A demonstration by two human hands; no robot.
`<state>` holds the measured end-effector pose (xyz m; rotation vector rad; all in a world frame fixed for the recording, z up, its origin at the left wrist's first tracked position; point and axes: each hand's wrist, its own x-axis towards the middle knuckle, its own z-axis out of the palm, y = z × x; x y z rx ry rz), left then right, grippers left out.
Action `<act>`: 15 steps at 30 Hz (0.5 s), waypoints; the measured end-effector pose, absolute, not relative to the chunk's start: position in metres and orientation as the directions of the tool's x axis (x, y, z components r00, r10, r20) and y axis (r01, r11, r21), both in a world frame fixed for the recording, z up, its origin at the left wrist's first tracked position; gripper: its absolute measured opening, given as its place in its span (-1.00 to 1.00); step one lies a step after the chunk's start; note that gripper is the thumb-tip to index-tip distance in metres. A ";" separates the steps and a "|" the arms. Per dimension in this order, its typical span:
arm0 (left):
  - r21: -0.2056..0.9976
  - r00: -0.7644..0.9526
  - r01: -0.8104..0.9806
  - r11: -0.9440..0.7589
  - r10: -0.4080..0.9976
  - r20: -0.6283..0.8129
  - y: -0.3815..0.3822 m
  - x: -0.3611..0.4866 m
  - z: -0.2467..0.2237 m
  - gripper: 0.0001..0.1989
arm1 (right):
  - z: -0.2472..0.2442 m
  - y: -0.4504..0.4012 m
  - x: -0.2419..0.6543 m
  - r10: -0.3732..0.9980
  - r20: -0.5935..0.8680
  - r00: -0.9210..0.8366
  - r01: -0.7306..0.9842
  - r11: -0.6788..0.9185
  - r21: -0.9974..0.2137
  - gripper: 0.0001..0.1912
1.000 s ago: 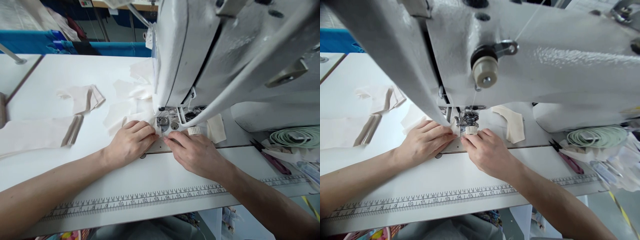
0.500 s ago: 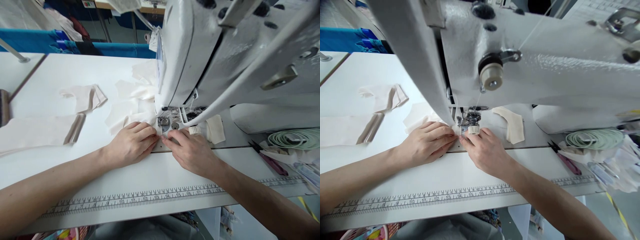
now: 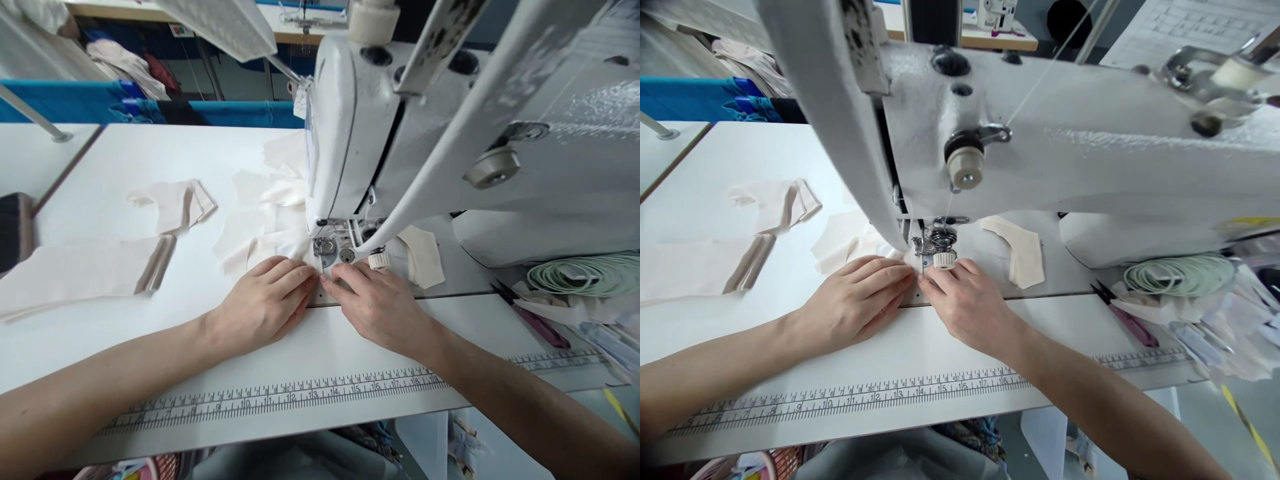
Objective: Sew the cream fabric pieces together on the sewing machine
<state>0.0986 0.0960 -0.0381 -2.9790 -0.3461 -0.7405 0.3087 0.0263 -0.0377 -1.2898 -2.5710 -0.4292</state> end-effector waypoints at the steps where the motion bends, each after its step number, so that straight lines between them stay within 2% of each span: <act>1: -0.003 0.862 0.234 -0.972 0.205 0.464 0.094 0.099 -0.037 -0.80 | -0.038 0.026 0.309 0.740 0.332 -0.585 0.807 0.570 0.154 -0.67; 7: -0.023 0.872 0.260 -0.965 0.224 0.435 0.088 0.098 -0.035 -0.79 | -0.038 0.026 0.309 0.737 0.334 -0.588 0.805 0.574 0.150 -0.68; 15: -0.060 0.860 0.266 -0.962 0.209 0.465 0.091 0.100 -0.038 -0.78 | -0.038 0.028 0.308 0.747 0.331 -0.577 0.813 0.565 0.144 -0.65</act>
